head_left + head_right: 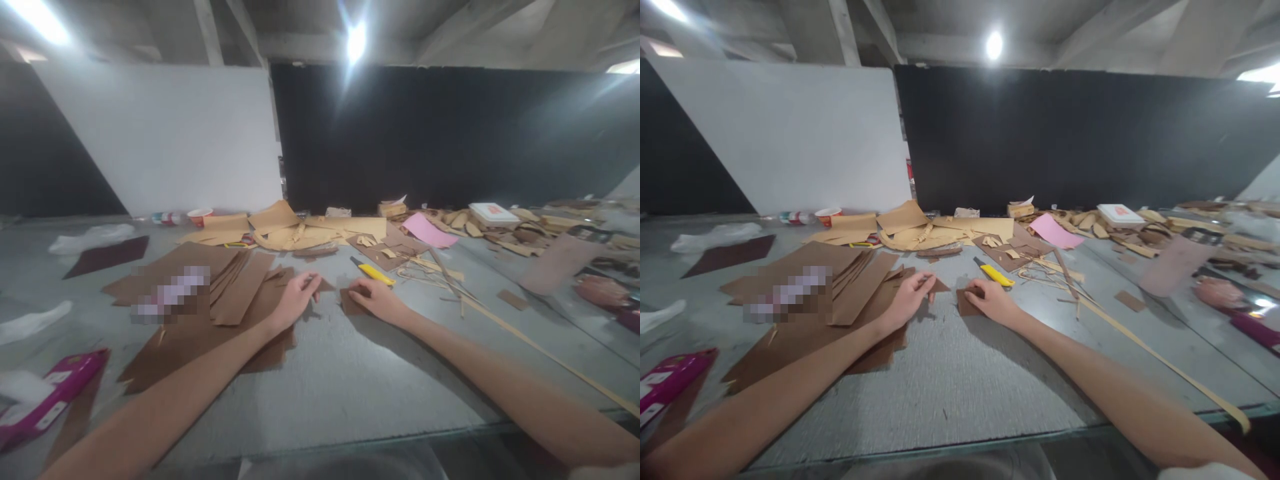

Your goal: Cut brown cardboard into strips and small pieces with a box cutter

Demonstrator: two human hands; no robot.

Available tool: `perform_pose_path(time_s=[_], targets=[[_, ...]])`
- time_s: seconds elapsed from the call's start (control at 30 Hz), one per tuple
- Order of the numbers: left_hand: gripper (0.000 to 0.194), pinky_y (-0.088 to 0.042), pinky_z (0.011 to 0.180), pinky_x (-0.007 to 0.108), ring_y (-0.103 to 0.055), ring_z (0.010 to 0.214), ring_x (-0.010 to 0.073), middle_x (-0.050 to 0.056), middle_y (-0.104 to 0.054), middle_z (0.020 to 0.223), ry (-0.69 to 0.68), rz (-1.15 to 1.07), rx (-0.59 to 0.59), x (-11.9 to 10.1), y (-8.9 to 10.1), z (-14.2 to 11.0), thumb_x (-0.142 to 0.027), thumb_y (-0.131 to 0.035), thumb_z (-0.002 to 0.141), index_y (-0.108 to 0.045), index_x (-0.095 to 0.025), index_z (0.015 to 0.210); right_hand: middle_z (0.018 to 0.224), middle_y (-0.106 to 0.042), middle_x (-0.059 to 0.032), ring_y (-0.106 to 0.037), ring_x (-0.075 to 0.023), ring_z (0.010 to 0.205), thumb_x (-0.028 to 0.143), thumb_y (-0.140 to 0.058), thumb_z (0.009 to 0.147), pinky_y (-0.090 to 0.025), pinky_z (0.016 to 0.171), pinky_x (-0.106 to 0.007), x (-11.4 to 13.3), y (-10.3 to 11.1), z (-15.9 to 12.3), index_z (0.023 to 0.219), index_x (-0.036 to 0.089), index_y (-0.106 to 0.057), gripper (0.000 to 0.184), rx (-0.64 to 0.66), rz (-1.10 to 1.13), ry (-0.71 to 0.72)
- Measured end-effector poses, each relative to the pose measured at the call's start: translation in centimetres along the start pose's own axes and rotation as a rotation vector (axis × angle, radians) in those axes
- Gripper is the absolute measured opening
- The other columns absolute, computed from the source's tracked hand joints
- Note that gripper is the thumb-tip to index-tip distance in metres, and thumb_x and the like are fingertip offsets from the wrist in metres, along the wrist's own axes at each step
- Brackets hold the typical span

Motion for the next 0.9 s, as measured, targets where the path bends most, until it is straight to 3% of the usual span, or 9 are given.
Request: perform_pose_path(time_s=[0.13,0.2,0.23,0.3,0.4,0.5,0.57,0.67,0.9], targets=[[0.032,-0.054,0.098,0.041,-0.068,0.103,0.0249,0.010,-0.070,0.111,-0.049,0.075,-0.549,0.7,6.1,-0.2,-0.045,-0.052,0.104,-0.063,-0.021,0.121,0.095,-0.077,-0.0045,-0.068,-0.0212,0.085,0.037,-0.059,0.098,-0.048,0.075,-0.032,-0.3,0.0,-0.1,0.096,0.022,-0.071,0.020,-0.007,-0.001,-0.008],[0.040,-0.043,0.116,0.050,-0.058,0.129,0.0306,0.016,-0.061,0.134,-0.064,0.205,-0.808,0.7,8.9,-1.1,-0.034,-0.058,0.098,-0.055,-0.020,0.135,0.098,-0.077,-0.0052,-0.068,-0.0217,0.089,0.037,-0.058,0.098,-0.049,0.077,-0.032,-0.2,0.0,-0.1,0.097,0.021,-0.071,0.020,-0.006,0.003,0.002],[0.047,-0.037,0.122,0.053,-0.051,0.139,0.0330,0.018,-0.055,0.142,-0.087,0.267,-0.848,0.4,9.5,-1.3,-0.030,-0.062,0.095,-0.053,-0.020,0.139,0.098,-0.077,-0.0055,-0.068,-0.0220,0.090,0.037,-0.058,0.098,-0.049,0.078,-0.032,-0.1,0.0,-0.1,0.097,0.021,-0.071,0.020,-0.005,0.006,0.003],[0.053,-0.033,0.126,0.053,-0.040,0.149,0.0340,0.019,-0.047,0.151,-0.168,0.339,-0.800,-0.5,9.4,-1.0,-0.027,-0.064,0.091,-0.051,-0.020,0.142,0.097,-0.077,-0.0058,-0.068,-0.0222,0.090,0.038,-0.058,0.098,-0.050,0.078,-0.032,0.0,0.1,-0.1,0.096,0.021,-0.071,0.021,-0.005,0.015,-0.008],[0.043,-0.047,0.114,0.048,-0.056,0.133,0.0289,0.016,-0.055,0.141,-0.229,0.256,-0.612,-1.6,7.3,-0.5,-0.030,-0.058,0.096,-0.055,-0.022,0.138,0.095,-0.076,-0.0052,-0.068,-0.0213,0.087,0.042,-0.059,0.098,-0.051,0.076,-0.032,0.4,0.4,-0.2,0.095,0.021,-0.070,0.024,-0.027,0.055,-0.036],[0.035,-0.059,0.079,0.034,-0.069,0.085,0.0189,0.009,-0.069,0.111,-0.088,-0.010,-0.233,-1.2,2.5,-0.1,-0.044,-0.050,0.103,-0.060,-0.020,0.126,0.086,-0.074,-0.0032,-0.065,-0.0192,0.074,0.048,-0.059,0.098,-0.050,0.066,-0.030,0.4,0.5,-0.5,0.097,0.022,-0.070,0.029,-0.044,0.165,-0.101],[0.041,-0.055,0.068,0.028,-0.068,0.076,0.0169,0.008,-0.073,0.099,0.018,-0.074,0.006,-1.0,-0.9,-0.7,-0.052,-0.051,0.104,-0.063,-0.019,0.124,0.085,-0.073,-0.0029,-0.064,-0.0187,0.071,0.051,-0.060,0.098,-0.049,0.061,-0.029,0.4,0.4,-0.7,0.101,0.022,-0.070,0.031,-0.058,0.252,-0.135],[0.048,-0.055,0.068,0.028,-0.069,0.070,0.0167,0.005,-0.074,0.084,0.088,-0.160,0.217,-1.0,-4.2,-2.2,-0.061,-0.063,0.098,-0.070,-0.016,0.116,0.092,-0.075,-0.0041,-0.066,-0.0196,0.078,0.054,-0.061,0.097,-0.052,0.064,-0.029,0.6,0.0,-0.9,0.104,0.023,-0.071,0.034,-0.077,0.328,-0.137],[0.047,-0.057,0.068,0.028,-0.070,0.064,0.0169,0.004,-0.073,0.072,0.122,-0.243,0.223,-0.4,-4.6,-2.5,-0.062,-0.077,0.087,-0.073,-0.015,0.090,0.089,-0.074,-0.0036,-0.064,-0.0182,0.070,0.060,-0.064,0.096,-0.050,0.059,-0.029,0.4,-1.0,-1.3,0.107,0.023,-0.070,0.040,-0.047,0.347,-0.143]])
Point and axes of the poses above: each hand's wrist, its own z-axis towards the middle knuckle, its own y-axis out of the back of the hand, x = y × z, the point moved 9 cm from there along z, towards the middle knuckle
